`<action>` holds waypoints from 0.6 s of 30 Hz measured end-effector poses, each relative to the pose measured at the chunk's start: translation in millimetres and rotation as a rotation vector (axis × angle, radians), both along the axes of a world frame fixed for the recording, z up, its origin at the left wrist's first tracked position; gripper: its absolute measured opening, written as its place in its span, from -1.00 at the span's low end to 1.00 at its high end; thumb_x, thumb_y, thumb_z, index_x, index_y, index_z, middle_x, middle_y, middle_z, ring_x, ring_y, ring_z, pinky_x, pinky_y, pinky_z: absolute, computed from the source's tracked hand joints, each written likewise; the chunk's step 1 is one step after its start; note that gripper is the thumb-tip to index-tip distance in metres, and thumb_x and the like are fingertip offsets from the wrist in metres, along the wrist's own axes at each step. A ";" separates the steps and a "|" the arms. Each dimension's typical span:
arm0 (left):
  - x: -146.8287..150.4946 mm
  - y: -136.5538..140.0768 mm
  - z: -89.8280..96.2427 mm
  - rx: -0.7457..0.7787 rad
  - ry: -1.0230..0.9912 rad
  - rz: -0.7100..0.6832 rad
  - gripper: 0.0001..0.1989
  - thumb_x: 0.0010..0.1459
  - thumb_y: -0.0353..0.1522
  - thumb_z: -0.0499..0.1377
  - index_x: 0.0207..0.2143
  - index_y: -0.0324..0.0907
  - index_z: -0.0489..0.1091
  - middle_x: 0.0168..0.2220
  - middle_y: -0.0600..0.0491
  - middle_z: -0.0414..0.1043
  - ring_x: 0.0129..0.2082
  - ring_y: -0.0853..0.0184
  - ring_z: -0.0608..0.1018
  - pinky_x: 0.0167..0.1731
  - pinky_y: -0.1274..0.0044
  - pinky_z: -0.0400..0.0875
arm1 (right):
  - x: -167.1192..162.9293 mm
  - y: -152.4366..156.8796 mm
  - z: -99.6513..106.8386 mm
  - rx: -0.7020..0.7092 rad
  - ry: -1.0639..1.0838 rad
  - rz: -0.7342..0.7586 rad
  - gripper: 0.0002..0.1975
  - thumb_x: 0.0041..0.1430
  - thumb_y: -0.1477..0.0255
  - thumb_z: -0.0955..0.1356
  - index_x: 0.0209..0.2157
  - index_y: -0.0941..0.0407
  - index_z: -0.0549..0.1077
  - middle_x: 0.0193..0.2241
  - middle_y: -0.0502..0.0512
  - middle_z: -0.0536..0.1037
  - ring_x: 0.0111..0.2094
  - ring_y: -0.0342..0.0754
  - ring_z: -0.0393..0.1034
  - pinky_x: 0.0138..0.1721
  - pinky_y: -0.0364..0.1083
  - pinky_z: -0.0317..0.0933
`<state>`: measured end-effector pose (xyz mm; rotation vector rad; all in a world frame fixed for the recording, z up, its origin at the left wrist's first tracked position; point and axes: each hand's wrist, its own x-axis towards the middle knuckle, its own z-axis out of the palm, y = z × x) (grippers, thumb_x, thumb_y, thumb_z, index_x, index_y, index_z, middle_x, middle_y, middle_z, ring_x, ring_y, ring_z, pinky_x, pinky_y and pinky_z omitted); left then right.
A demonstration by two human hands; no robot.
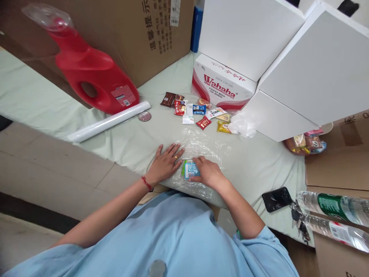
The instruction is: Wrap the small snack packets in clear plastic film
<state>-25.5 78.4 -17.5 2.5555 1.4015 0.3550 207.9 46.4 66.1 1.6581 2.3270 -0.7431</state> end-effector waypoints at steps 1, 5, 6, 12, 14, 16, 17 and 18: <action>-0.1 0.2 -0.1 0.002 -0.001 -0.001 -0.46 0.48 -0.16 -0.09 0.42 -0.02 0.24 0.48 -0.10 0.14 0.48 0.06 0.20 0.44 -0.08 -0.19 | 0.1 -4.4 -0.7 -0.007 -0.019 0.019 -0.18 0.22 0.17 0.52 0.41 -0.03 0.20 0.30 0.27 0.36 0.19 0.22 0.40 0.01 0.01 0.33; 0.6 0.1 -1.9 0.007 -0.008 -0.002 -0.45 0.48 -0.18 -0.09 0.43 -0.02 0.22 0.49 -0.09 0.12 0.49 0.06 0.19 0.44 -0.09 -0.20 | -0.2 -14.8 -4.4 0.024 -0.083 -0.016 -0.27 0.26 0.33 0.46 0.40 0.01 0.22 0.24 0.30 0.40 0.14 0.23 0.42 -0.04 0.02 0.33; 1.1 -0.6 -2.6 0.008 -0.009 -0.002 -0.45 0.48 -0.18 -0.09 0.44 -0.02 0.21 0.49 -0.09 0.11 0.49 0.06 0.18 0.43 -0.11 -0.20 | 1.2 -15.7 -4.5 0.024 -0.085 -0.042 -0.30 0.27 0.33 0.44 0.39 0.02 0.23 0.21 0.30 0.42 0.11 0.21 0.44 -0.07 0.01 0.34; 6.1 -12.2 -6.1 0.013 -0.004 0.046 -0.44 0.49 -0.19 -0.13 0.45 -0.07 0.18 0.51 -0.18 0.02 0.50 -0.02 0.15 0.38 -0.25 -0.30 | 11.9 -20.3 -2.2 0.013 -0.066 -0.117 -0.34 0.27 0.34 0.43 0.36 0.03 0.28 0.21 0.24 0.45 0.10 0.16 0.47 -0.07 -0.04 0.34; 6.4 -15.8 -5.7 0.012 -0.008 0.053 -0.44 0.49 -0.19 -0.12 0.45 -0.08 0.18 0.50 -0.21 0.02 0.50 -0.03 0.15 0.37 -0.26 -0.32 | 8.2 -22.9 -4.3 0.037 -0.031 -0.126 -0.36 0.29 0.34 0.42 0.36 0.00 0.28 0.27 0.22 0.40 0.16 0.15 0.45 -0.04 -0.05 0.34; 5.7 -17.6 -5.1 0.011 -0.013 0.049 -0.44 0.49 -0.18 -0.12 0.45 -0.07 0.19 0.50 -0.21 0.03 0.50 -0.01 0.15 0.38 -0.24 -0.34 | 0.9 -24.7 -7.7 0.036 -0.024 -0.130 -0.37 0.29 0.37 0.42 0.36 -0.01 0.28 0.31 0.21 0.37 0.15 0.13 0.46 -0.03 -0.04 0.35; 5.1 -17.9 -4.9 0.010 -0.015 0.046 -0.44 0.50 -0.18 -0.12 0.45 -0.08 0.19 0.50 -0.21 0.03 0.50 0.00 0.15 0.39 -0.23 -0.34 | -2.9 -25.3 -9.5 0.027 -0.030 -0.131 -0.37 0.29 0.39 0.41 0.36 0.00 0.28 0.31 0.22 0.37 0.13 0.13 0.48 -0.03 -0.04 0.36; 4.5 -18.0 -4.7 0.010 -0.017 0.043 -0.44 0.50 -0.17 -0.12 0.45 -0.08 0.19 0.50 -0.20 0.03 0.50 0.01 0.14 0.39 -0.22 -0.35 | -6.0 -25.8 -10.9 0.019 -0.037 -0.132 -0.36 0.30 0.41 0.41 0.37 0.01 0.28 0.30 0.23 0.38 0.12 0.13 0.49 -0.03 -0.03 0.36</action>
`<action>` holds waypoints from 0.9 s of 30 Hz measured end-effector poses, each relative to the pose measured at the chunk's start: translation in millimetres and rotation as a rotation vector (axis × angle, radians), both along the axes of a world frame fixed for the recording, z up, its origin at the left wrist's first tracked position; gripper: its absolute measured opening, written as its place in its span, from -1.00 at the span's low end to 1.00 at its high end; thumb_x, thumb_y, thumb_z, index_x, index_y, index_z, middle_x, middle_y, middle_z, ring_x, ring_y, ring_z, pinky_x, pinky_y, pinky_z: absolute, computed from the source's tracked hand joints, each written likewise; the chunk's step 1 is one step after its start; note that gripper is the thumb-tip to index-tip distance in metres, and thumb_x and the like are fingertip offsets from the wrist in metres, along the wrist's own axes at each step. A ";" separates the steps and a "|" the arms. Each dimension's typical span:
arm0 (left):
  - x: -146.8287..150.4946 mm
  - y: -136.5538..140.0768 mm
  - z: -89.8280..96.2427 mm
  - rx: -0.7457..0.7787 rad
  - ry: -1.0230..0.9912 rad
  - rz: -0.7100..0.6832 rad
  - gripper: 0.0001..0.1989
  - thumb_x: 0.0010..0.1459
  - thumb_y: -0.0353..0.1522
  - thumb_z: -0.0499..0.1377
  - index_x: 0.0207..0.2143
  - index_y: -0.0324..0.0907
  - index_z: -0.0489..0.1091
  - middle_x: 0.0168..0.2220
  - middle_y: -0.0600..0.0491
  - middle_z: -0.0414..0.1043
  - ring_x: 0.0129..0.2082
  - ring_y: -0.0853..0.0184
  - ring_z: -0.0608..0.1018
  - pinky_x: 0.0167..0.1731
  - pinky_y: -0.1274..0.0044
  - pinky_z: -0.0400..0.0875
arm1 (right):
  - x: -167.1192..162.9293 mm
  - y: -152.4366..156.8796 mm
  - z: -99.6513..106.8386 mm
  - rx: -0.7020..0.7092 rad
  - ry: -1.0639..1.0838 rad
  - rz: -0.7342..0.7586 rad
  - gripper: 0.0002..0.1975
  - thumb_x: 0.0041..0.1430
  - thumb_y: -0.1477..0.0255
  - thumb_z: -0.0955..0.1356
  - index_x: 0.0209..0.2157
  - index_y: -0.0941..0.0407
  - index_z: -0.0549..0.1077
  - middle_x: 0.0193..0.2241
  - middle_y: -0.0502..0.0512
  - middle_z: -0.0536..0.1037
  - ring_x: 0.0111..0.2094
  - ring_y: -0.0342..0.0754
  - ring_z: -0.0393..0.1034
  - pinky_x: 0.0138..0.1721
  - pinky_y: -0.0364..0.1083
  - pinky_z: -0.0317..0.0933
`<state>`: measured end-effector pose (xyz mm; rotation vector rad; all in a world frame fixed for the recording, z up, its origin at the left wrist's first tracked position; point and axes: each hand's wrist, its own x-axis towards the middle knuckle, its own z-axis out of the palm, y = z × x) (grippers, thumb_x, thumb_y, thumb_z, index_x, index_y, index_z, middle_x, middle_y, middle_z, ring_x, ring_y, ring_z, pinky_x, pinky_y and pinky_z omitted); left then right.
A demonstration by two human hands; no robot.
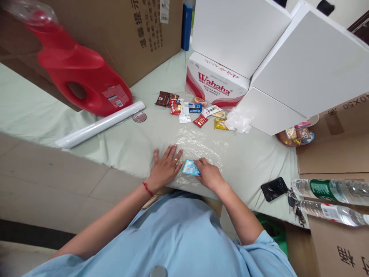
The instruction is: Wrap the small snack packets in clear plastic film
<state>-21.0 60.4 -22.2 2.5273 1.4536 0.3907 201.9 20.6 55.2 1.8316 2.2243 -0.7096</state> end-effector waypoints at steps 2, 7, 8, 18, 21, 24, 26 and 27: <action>-1.3 0.2 0.1 -0.003 -0.003 -0.003 -0.43 0.50 -0.16 -0.12 0.45 -0.08 0.18 0.51 -0.19 0.01 0.51 0.01 0.12 0.39 -0.22 -0.33 | -2.6 -1.1 -1.3 -0.009 -0.009 -0.016 -0.34 0.30 0.39 0.41 0.39 0.03 0.26 0.31 0.25 0.37 0.12 0.16 0.49 -0.02 0.00 0.38; -3.6 -0.3 0.5 -0.014 0.004 -0.001 -0.43 0.49 -0.16 -0.12 0.44 -0.08 0.21 0.51 -0.16 0.01 0.51 -0.03 0.10 0.40 -0.22 -0.28 | 12.3 -10.2 2.3 -0.034 0.044 -0.077 -0.19 0.23 0.32 0.50 0.44 -0.03 0.19 0.42 0.25 0.20 0.25 0.22 0.38 0.09 0.05 0.37; -3.8 -0.5 0.5 -0.012 0.004 -0.005 -0.43 0.49 -0.16 -0.12 0.44 -0.08 0.21 0.51 -0.16 0.01 0.52 -0.03 0.10 0.39 -0.22 -0.28 | 15.0 -12.2 3.1 -0.025 0.070 -0.095 -0.19 0.23 0.31 0.50 0.44 -0.05 0.19 0.42 0.24 0.20 0.25 0.21 0.39 0.10 0.05 0.37; -4.8 -1.6 -0.8 0.002 -0.013 -0.010 -0.43 0.48 -0.15 -0.11 0.44 -0.10 0.21 0.51 -0.16 0.02 0.51 0.00 0.11 0.40 -0.22 -0.27 | -25.5 2.1 1.4 0.049 -0.045 -0.151 -0.30 0.31 0.25 0.45 0.40 0.06 0.24 0.27 0.34 0.39 0.19 0.24 0.41 0.03 0.05 0.36; -5.6 -1.6 0.7 -0.007 -0.012 -0.013 -0.43 0.48 -0.15 -0.10 0.43 -0.09 0.22 0.50 -0.15 0.04 0.51 -0.01 0.12 0.40 -0.22 -0.24 | -24.6 2.5 3.3 0.033 -0.049 -0.127 -0.33 0.30 0.41 0.44 0.38 0.08 0.26 0.24 0.32 0.42 0.21 0.19 0.38 0.10 0.03 0.31; -5.9 -1.3 1.2 -0.013 -0.016 -0.014 -0.43 0.48 -0.15 -0.10 0.43 -0.08 0.22 0.50 -0.14 0.07 0.51 -0.02 0.12 0.39 -0.23 -0.23 | -19.4 -1.0 1.8 0.042 0.001 -0.080 -0.28 0.24 0.45 0.48 0.38 0.07 0.25 0.26 0.29 0.40 0.25 0.17 0.31 0.20 0.04 0.24; -5.9 -1.2 1.1 -0.013 -0.020 -0.015 -0.43 0.48 -0.15 -0.10 0.43 -0.09 0.22 0.50 -0.15 0.07 0.51 -0.02 0.11 0.39 -0.24 -0.24 | -18.0 -3.7 -2.1 0.058 0.003 -0.079 -0.25 0.21 0.41 0.51 0.38 0.07 0.26 0.25 0.28 0.40 0.24 0.19 0.30 0.20 0.06 0.24; -5.9 -1.2 1.0 -0.012 -0.022 -0.016 -0.43 0.48 -0.15 -0.10 0.44 -0.10 0.21 0.50 -0.15 0.06 0.51 -0.02 0.11 0.39 -0.24 -0.25 | -17.8 -4.9 -4.7 0.065 -0.006 -0.085 -0.24 0.20 0.40 0.51 0.38 0.07 0.26 0.24 0.28 0.40 0.23 0.20 0.30 0.18 0.07 0.26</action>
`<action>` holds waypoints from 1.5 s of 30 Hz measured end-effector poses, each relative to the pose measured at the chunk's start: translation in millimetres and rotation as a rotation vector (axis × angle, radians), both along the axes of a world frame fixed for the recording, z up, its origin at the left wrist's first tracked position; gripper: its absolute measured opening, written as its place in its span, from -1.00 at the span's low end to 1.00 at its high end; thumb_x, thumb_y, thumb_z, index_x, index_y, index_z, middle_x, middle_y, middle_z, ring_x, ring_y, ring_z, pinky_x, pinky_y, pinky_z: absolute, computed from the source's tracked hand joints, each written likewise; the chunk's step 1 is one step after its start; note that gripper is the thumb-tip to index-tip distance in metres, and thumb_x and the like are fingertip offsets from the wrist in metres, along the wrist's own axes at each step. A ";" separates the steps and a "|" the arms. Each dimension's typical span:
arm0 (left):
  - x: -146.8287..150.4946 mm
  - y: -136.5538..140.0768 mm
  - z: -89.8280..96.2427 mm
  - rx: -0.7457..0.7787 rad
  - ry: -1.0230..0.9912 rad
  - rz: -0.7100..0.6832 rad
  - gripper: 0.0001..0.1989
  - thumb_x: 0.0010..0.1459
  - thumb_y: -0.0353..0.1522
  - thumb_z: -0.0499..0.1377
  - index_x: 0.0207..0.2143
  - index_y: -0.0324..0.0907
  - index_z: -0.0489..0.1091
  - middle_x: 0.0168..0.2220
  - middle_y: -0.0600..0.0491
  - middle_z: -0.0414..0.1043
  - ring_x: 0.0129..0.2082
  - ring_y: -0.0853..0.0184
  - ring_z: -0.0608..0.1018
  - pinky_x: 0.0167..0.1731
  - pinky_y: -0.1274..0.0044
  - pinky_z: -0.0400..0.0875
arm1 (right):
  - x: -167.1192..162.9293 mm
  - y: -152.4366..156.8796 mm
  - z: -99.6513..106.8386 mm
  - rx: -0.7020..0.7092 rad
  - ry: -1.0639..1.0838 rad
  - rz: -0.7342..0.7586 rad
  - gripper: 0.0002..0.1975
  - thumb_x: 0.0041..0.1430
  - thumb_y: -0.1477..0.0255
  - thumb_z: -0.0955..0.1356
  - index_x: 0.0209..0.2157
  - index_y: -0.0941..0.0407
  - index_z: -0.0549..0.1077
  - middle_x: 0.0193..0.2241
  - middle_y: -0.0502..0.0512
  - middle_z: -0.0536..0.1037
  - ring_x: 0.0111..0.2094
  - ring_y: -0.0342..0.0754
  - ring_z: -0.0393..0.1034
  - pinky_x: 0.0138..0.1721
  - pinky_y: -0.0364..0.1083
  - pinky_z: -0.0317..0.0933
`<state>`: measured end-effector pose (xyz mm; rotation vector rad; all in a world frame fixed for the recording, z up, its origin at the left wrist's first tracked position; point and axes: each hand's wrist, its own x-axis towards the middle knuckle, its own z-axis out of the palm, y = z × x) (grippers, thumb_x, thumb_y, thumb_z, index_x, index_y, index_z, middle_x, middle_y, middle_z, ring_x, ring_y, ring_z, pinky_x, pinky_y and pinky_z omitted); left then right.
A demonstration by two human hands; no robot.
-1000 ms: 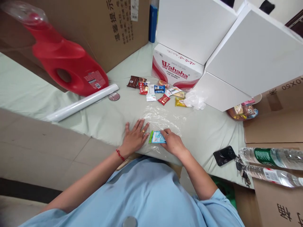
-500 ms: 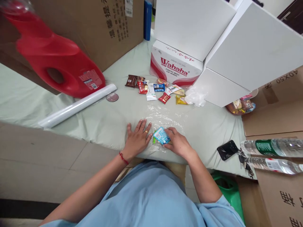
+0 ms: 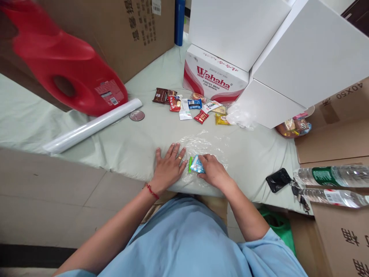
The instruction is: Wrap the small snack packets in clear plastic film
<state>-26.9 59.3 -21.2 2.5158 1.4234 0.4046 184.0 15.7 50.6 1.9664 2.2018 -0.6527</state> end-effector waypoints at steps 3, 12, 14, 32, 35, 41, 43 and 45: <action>0.0 -0.1 0.2 -0.001 -0.002 -0.002 -0.42 0.48 -0.15 -0.11 0.44 -0.11 0.21 0.51 -0.15 0.04 0.51 -0.01 0.11 0.39 -0.24 -0.25 | 1.8 -1.7 -6.8 0.021 -0.009 -0.016 -0.26 0.21 0.42 0.48 0.38 0.08 0.26 0.22 0.29 0.40 0.21 0.20 0.29 0.16 0.07 0.28; 2.5 -0.3 -0.2 -0.008 0.010 0.022 -0.41 0.48 -0.14 -0.12 0.47 -0.09 0.14 0.52 -0.13 0.00 0.52 0.02 0.10 0.40 -0.22 -0.30 | 12.6 -1.8 -5.1 -0.004 -0.027 -0.034 -0.30 0.16 0.41 0.44 0.33 0.05 0.30 0.15 0.26 0.44 0.13 0.16 0.36 -0.03 -0.02 0.28; 3.4 -0.1 -0.7 -0.012 0.013 0.026 -0.40 0.49 -0.14 -0.13 0.48 -0.11 0.11 0.52 -0.13 -0.01 0.52 0.04 0.09 0.41 -0.21 -0.32 | 15.1 -3.6 -5.8 0.004 -0.024 -0.051 -0.32 0.17 0.37 0.44 0.32 0.05 0.31 0.11 0.24 0.46 0.07 0.14 0.41 -0.08 -0.04 0.26; 4.8 0.6 -2.1 -0.015 0.016 0.040 -0.38 0.47 -0.14 -0.12 0.48 -0.12 0.11 0.52 -0.14 0.00 0.52 -0.02 0.08 0.40 -0.22 -0.27 | 21.5 38.5 -2.0 0.090 -0.019 -0.026 -0.32 0.19 0.37 0.45 0.32 0.05 0.32 0.16 0.27 0.44 0.11 0.18 0.41 -0.02 -0.01 0.30; 4.2 0.4 -0.9 -0.008 0.006 0.035 -0.39 0.47 -0.14 -0.12 0.47 -0.13 0.13 0.51 -0.13 0.02 0.52 0.00 0.09 0.41 -0.20 -0.28 | 20.7 43.8 -12.3 0.085 0.029 0.001 -0.30 0.21 0.34 0.48 0.35 0.04 0.29 0.25 0.27 0.37 0.20 0.17 0.36 0.09 0.01 0.29; 3.1 0.2 -2.5 0.001 -0.011 0.038 -0.38 0.48 -0.13 -0.13 0.47 -0.15 0.13 0.51 -0.13 0.02 0.52 0.01 0.09 0.42 -0.19 -0.29 | 23.6 44.6 -16.9 0.119 0.148 0.057 -0.35 0.21 0.39 0.48 0.32 0.04 0.34 0.27 0.25 0.39 0.23 0.15 0.34 0.20 0.05 0.26; 3.4 0.3 -3.7 0.001 -0.009 0.039 -0.38 0.48 -0.13 -0.13 0.47 -0.15 0.14 0.51 -0.13 0.02 0.52 0.01 0.10 0.42 -0.19 -0.30 | 21.7 46.1 -18.5 0.143 0.180 0.103 -0.36 0.21 0.42 0.48 0.31 0.08 0.36 0.25 0.27 0.40 0.23 0.15 0.32 0.25 0.08 0.22; 3.7 0.4 -4.7 0.005 -0.008 0.041 -0.38 0.48 -0.12 -0.14 0.47 -0.16 0.13 0.51 -0.14 0.00 0.52 0.02 0.10 0.42 -0.18 -0.31 | 20.5 47.7 -20.5 0.156 0.197 0.131 -0.37 0.20 0.45 0.47 0.29 0.13 0.37 0.24 0.29 0.41 0.22 0.16 0.31 0.28 0.10 0.20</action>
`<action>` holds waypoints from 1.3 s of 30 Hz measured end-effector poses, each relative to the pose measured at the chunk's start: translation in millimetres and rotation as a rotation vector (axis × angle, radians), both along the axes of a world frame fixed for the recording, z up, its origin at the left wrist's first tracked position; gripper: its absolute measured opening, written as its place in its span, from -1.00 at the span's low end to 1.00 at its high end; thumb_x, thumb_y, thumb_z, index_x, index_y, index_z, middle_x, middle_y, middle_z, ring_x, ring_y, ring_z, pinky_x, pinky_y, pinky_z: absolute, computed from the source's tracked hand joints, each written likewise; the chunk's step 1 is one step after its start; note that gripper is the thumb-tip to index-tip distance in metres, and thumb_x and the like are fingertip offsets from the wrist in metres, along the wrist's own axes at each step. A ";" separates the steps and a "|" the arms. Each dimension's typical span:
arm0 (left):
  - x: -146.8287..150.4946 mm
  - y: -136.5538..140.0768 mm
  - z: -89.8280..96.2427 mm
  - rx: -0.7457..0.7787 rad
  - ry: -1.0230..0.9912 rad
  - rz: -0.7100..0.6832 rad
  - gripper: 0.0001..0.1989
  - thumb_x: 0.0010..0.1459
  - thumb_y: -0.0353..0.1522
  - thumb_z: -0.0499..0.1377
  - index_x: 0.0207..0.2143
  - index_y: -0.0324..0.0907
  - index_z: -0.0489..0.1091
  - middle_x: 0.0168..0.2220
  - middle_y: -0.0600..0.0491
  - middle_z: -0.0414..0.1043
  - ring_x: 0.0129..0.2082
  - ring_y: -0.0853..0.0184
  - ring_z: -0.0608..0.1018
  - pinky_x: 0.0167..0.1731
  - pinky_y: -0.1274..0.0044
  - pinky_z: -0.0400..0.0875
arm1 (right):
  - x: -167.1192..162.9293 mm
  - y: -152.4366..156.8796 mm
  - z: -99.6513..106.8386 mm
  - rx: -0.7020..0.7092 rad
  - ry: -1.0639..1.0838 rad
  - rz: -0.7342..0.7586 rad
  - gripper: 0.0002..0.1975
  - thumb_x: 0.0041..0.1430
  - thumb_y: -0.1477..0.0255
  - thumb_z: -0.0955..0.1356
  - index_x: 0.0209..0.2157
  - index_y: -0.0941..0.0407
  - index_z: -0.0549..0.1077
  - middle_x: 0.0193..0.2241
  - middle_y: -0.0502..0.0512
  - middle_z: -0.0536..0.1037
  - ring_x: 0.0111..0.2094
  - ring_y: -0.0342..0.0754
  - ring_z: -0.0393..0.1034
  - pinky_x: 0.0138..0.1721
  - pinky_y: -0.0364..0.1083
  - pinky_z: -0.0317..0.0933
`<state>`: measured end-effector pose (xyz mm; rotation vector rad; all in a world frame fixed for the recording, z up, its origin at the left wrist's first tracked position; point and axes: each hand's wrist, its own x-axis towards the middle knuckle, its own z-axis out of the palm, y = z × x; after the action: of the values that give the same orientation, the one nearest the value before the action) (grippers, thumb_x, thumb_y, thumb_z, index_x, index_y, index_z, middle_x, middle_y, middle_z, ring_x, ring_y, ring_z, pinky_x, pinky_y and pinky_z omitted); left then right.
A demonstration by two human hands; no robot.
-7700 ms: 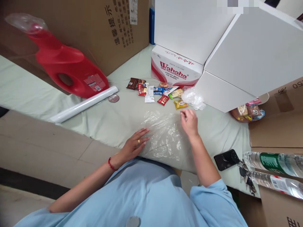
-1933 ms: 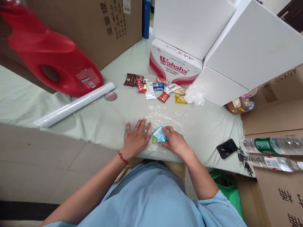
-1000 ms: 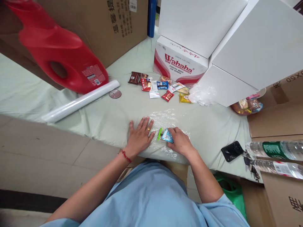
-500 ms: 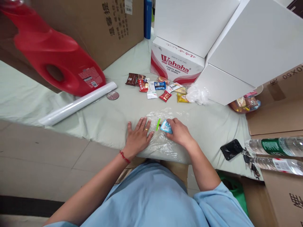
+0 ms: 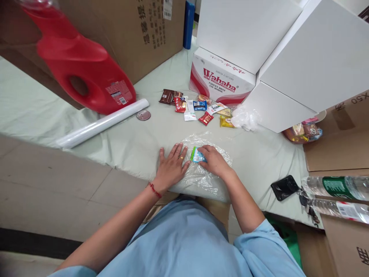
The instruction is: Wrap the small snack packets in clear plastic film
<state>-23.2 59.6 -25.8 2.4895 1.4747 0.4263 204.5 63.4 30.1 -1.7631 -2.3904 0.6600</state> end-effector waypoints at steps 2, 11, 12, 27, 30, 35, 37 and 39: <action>-0.1 0.1 -0.4 0.003 -0.001 0.003 -0.37 0.48 -0.12 -0.15 0.48 -0.19 0.11 0.51 -0.15 0.00 0.52 0.02 0.10 0.42 -0.18 -0.31 | 0.1 1.1 -1.6 -0.001 0.008 0.017 -0.38 0.20 0.47 0.46 0.29 0.14 0.37 0.23 0.30 0.41 0.21 0.17 0.31 0.27 0.11 0.20; -1.0 -0.5 3.0 -0.011 0.002 0.046 -0.34 0.49 -0.11 -0.20 0.48 -0.23 0.09 0.50 -0.18 0.04 0.51 0.04 0.13 0.45 -0.12 -0.26 | 2.7 0.4 -4.3 0.017 0.028 0.039 -0.39 0.16 0.49 0.43 0.26 0.14 0.38 0.16 0.28 0.43 0.15 0.14 0.33 0.24 0.08 0.20; -0.7 -0.5 3.0 -0.010 0.006 0.047 -0.35 0.49 -0.11 -0.20 0.48 -0.22 0.09 0.49 -0.18 0.04 0.51 0.03 0.13 0.44 -0.13 -0.26 | 3.3 -0.2 -4.6 0.020 0.022 0.032 -0.39 0.16 0.50 0.42 0.26 0.13 0.38 0.16 0.27 0.43 0.16 0.14 0.33 0.24 0.09 0.20; 1.9 0.0 -1.7 0.020 0.046 0.047 -0.35 0.48 -0.14 -0.16 0.49 -0.23 0.08 0.48 -0.23 0.08 0.49 0.03 0.18 0.43 -0.14 -0.23 | -8.2 -6.5 2.3 0.046 -0.181 -0.054 -0.44 0.22 0.41 0.42 0.25 0.09 0.38 0.10 0.27 0.47 0.07 0.15 0.38 0.08 0.02 0.26; 3.0 -0.2 -1.9 0.026 0.059 0.050 -0.35 0.48 -0.14 -0.16 0.49 -0.20 0.08 0.47 -0.22 0.09 0.49 0.03 0.19 0.43 -0.14 -0.23 | -4.3 -6.2 1.9 0.042 -0.188 -0.036 -0.44 0.21 0.39 0.43 0.25 0.10 0.38 0.06 0.27 0.50 0.03 0.15 0.41 0.06 0.01 0.26; 3.5 -0.2 -0.6 0.029 0.064 0.056 -0.36 0.48 -0.14 -0.15 0.49 -0.18 0.08 0.47 -0.21 0.10 0.48 0.03 0.21 0.43 -0.13 -0.23 | -2.6 -6.4 4.4 0.042 -0.201 -0.019 -0.45 0.22 0.38 0.43 0.24 0.10 0.39 0.07 0.28 0.51 0.03 0.17 0.42 0.06 0.02 0.25; 3.4 -0.1 -0.1 0.032 0.061 0.056 -0.36 0.48 -0.14 -0.16 0.49 -0.19 0.07 0.47 -0.22 0.10 0.48 0.03 0.21 0.43 -0.13 -0.23 | -2.7 -7.4 5.7 0.042 -0.222 -0.026 -0.47 0.22 0.39 0.42 0.22 0.11 0.40 0.06 0.30 0.51 0.03 0.20 0.42 0.05 0.04 0.25; 3.4 -0.2 0.2 0.032 0.058 0.054 -0.36 0.48 -0.14 -0.16 0.49 -0.20 0.07 0.47 -0.22 0.10 0.48 0.03 0.22 0.43 -0.14 -0.23 | -2.5 -8.4 6.7 0.042 -0.238 -0.040 -0.49 0.22 0.38 0.42 0.20 0.12 0.41 0.05 0.32 0.51 0.02 0.21 0.43 0.04 0.05 0.25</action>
<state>-19.9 59.4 -25.6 2.5119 1.5725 0.3934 202.0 55.0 36.7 -1.9658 -2.4878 0.4118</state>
